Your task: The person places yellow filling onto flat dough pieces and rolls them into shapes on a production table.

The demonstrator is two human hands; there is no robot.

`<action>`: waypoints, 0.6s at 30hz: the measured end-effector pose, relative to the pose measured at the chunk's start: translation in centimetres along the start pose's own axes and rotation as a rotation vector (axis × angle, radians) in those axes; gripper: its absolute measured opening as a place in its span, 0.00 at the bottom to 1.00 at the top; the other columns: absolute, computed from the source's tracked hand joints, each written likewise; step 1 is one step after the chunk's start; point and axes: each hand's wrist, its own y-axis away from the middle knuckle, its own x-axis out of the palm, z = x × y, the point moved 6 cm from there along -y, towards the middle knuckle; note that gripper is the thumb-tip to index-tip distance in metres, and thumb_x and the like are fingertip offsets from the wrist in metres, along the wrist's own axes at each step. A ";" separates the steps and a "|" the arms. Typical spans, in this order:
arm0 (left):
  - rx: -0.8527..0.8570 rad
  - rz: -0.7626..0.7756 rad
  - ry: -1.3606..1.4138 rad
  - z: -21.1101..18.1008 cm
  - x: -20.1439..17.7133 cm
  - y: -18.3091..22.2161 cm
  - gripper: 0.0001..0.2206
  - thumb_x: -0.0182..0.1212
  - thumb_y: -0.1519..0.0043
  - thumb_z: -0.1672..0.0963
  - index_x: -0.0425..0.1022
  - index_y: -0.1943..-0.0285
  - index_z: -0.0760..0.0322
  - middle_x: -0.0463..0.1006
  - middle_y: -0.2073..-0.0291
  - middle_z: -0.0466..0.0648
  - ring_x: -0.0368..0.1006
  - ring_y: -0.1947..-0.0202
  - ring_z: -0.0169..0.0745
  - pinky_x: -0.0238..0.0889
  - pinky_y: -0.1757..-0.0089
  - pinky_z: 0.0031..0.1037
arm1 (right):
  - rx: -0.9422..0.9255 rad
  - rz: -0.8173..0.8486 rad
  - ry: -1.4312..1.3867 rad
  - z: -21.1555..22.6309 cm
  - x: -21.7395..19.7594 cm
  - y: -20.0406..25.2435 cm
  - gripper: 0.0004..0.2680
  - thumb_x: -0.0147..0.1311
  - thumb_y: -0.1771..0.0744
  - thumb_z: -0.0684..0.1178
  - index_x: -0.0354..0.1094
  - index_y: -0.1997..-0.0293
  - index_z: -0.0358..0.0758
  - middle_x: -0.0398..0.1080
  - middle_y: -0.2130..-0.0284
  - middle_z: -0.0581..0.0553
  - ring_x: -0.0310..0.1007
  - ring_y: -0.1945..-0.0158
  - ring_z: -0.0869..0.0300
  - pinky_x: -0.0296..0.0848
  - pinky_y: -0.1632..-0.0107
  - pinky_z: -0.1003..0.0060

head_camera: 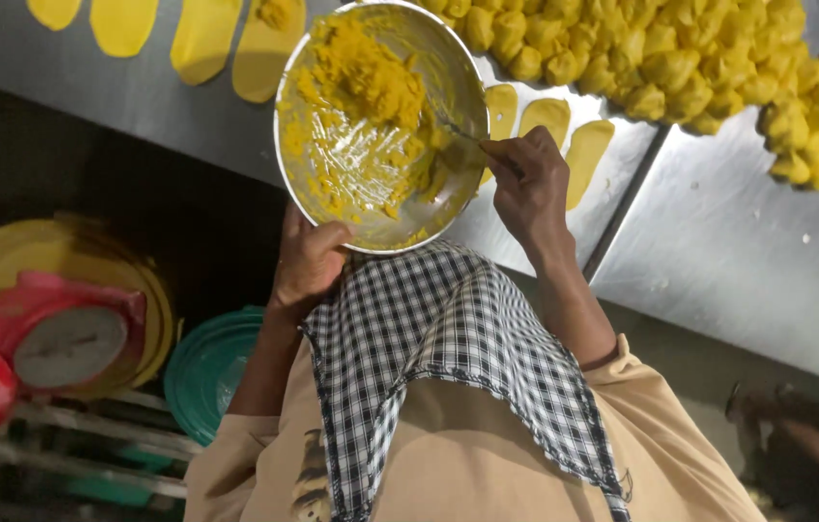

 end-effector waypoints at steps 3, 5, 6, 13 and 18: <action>-0.243 -0.115 0.518 0.3 0.4 0.0 0.27 0.50 0.45 0.67 0.61 0.33 0.71 0.73 0.42 0.56 0.73 0.42 0.49 0.68 0.40 0.41 | -0.029 0.010 -0.027 0.3 0.4 -0.3 0.10 0.59 0.36 0.32 0.79 0.54 0.37 0.64 0.69 0.42 0.67 0.68 0.54 0.67 0.65 0.61; -0.239 -0.111 0.501 0.3 0.2 -0.1 0.27 0.49 0.46 0.67 0.60 0.33 0.70 0.74 0.43 0.55 0.74 0.42 0.49 0.69 0.41 0.42 | -0.069 0.008 -0.005 0.3 0.8 -0.4 0.11 0.58 0.37 0.32 0.79 0.54 0.36 0.63 0.69 0.41 0.67 0.68 0.53 0.68 0.65 0.60; -0.239 -0.103 0.485 0.3 0.1 -0.2 0.28 0.49 0.46 0.68 0.60 0.33 0.70 0.74 0.43 0.55 0.74 0.42 0.50 0.69 0.41 0.43 | -0.104 0.004 0.021 0.5 1.0 -0.3 0.12 0.57 0.38 0.31 0.79 0.54 0.36 0.63 0.68 0.40 0.68 0.67 0.52 0.68 0.64 0.59; -0.272 0.042 0.424 -0.4 -0.4 -1.6 0.24 0.50 0.43 0.67 0.63 0.34 0.72 0.76 0.45 0.56 0.75 0.45 0.51 0.70 0.44 0.43 | -0.123 0.063 0.180 0.3 1.1 -0.6 0.10 0.59 0.38 0.33 0.79 0.56 0.37 0.65 0.66 0.38 0.69 0.64 0.47 0.69 0.63 0.56; -0.251 0.035 0.260 2.1 -4.1 -2.9 0.21 0.51 0.42 0.67 0.67 0.38 0.72 0.76 0.46 0.54 0.74 0.45 0.49 0.70 0.44 0.41 | 0.225 0.292 -0.267 -2.7 0.2 0.6 0.04 0.61 0.34 0.37 0.76 0.58 0.33 0.71 0.69 0.47 0.67 0.66 0.61 0.67 0.62 0.65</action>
